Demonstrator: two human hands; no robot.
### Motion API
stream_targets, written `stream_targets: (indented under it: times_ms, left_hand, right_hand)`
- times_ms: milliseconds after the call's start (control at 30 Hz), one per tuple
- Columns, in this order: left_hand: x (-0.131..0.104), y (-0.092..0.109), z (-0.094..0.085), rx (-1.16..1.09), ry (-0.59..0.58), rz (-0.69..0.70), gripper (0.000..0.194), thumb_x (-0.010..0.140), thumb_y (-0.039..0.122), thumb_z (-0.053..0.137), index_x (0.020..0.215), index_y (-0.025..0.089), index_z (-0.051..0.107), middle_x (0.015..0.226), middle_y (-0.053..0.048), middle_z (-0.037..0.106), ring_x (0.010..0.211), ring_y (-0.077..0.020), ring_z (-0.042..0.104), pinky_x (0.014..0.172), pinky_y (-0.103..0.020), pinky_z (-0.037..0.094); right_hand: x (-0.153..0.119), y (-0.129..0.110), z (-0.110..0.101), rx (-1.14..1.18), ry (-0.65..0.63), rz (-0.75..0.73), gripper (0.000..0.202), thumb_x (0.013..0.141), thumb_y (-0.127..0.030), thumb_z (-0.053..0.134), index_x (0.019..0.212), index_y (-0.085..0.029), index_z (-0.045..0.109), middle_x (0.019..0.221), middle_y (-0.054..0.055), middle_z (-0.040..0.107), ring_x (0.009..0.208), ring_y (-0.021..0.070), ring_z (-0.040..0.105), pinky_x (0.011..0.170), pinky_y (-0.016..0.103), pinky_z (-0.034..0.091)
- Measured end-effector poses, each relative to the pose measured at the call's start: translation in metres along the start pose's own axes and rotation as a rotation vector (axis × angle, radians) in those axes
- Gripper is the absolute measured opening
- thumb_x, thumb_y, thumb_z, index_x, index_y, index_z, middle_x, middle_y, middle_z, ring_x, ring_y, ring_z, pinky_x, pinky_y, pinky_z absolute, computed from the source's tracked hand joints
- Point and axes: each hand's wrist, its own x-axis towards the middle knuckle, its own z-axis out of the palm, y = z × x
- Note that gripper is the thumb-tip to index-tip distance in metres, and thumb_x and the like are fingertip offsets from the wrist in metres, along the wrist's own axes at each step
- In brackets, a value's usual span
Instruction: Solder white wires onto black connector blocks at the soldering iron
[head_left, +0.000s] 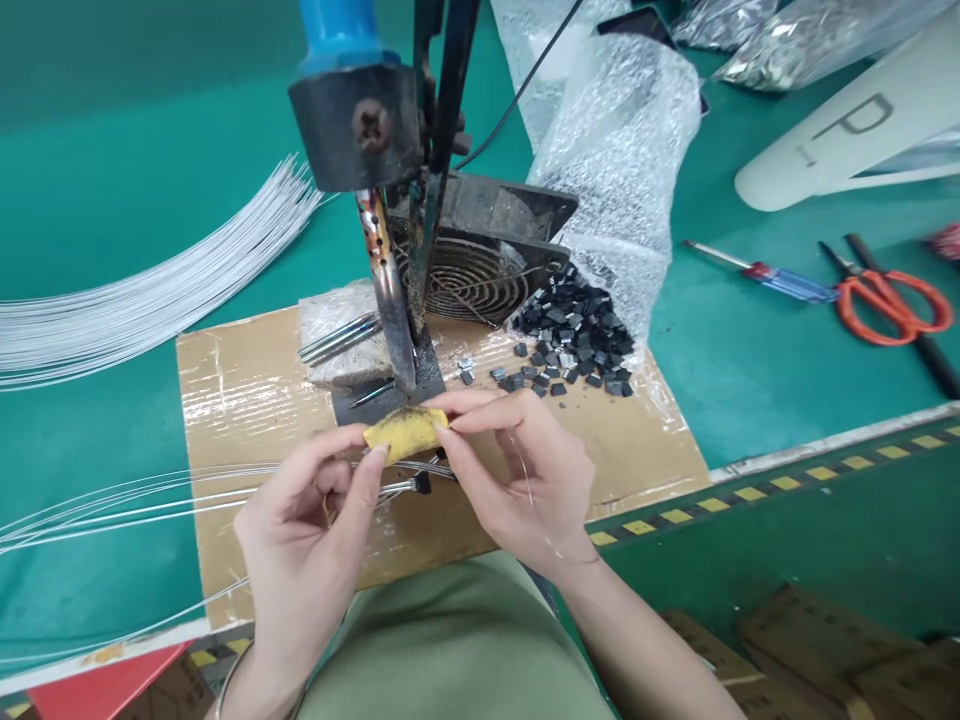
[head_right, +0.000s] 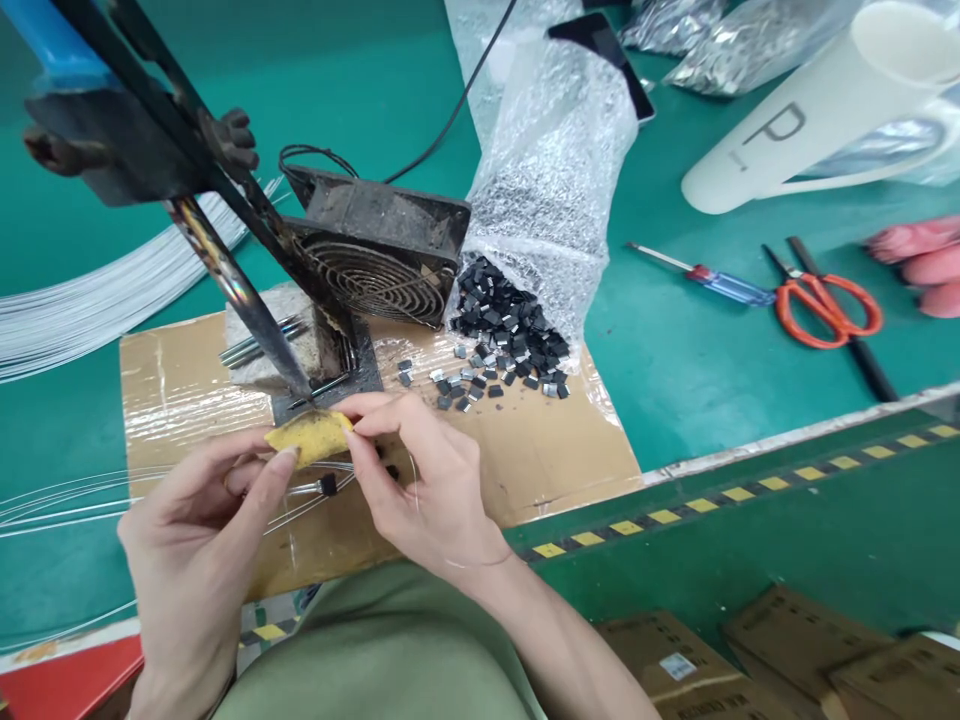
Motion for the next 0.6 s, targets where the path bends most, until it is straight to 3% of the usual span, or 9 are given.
stream_targets:
  times_ms: [200,433,600]
  left_hand:
    - [0.003,-0.010,-0.001,-0.018,-0.068,0.012,0.016,0.084,0.021,0.082,0.100,0.023,0.079,0.076,0.002,0.074,0.062,-0.0078,0.061,0.056,-0.017,0.046]
    - [0.003,0.002,0.002,0.004,-0.025,0.059,0.015,0.082,0.020,0.083,0.097,0.025,0.081,0.072,0.003,0.071,0.060,-0.0080,0.057,0.057,-0.019,0.045]
    - [0.001,-0.002,-0.001,0.036,-0.026,0.037,0.012,0.083,0.021,0.081,0.094,0.023,0.081,0.070,0.002,0.069,0.058,-0.0098,0.055,0.054,-0.021,0.045]
  right_hand:
    - [0.000,0.004,0.001,-0.050,0.013,0.058,0.017,0.095,-0.010,0.065,0.099,-0.026,0.062,0.109,0.005,0.078,0.110,0.0220,0.075,0.092,0.038,0.063]
    - [0.003,0.002,0.002,-0.004,0.042,0.004,0.021,0.094,-0.006,0.066,0.100,-0.026,0.062,0.112,0.004,0.077,0.110,0.0207,0.074,0.096,0.039,0.061]
    - [-0.003,0.000,-0.002,-0.052,0.001,-0.011,0.023,0.093,-0.005,0.065,0.101,-0.027,0.062,0.111,0.005,0.078,0.107,0.0226,0.076,0.096,0.041,0.061]
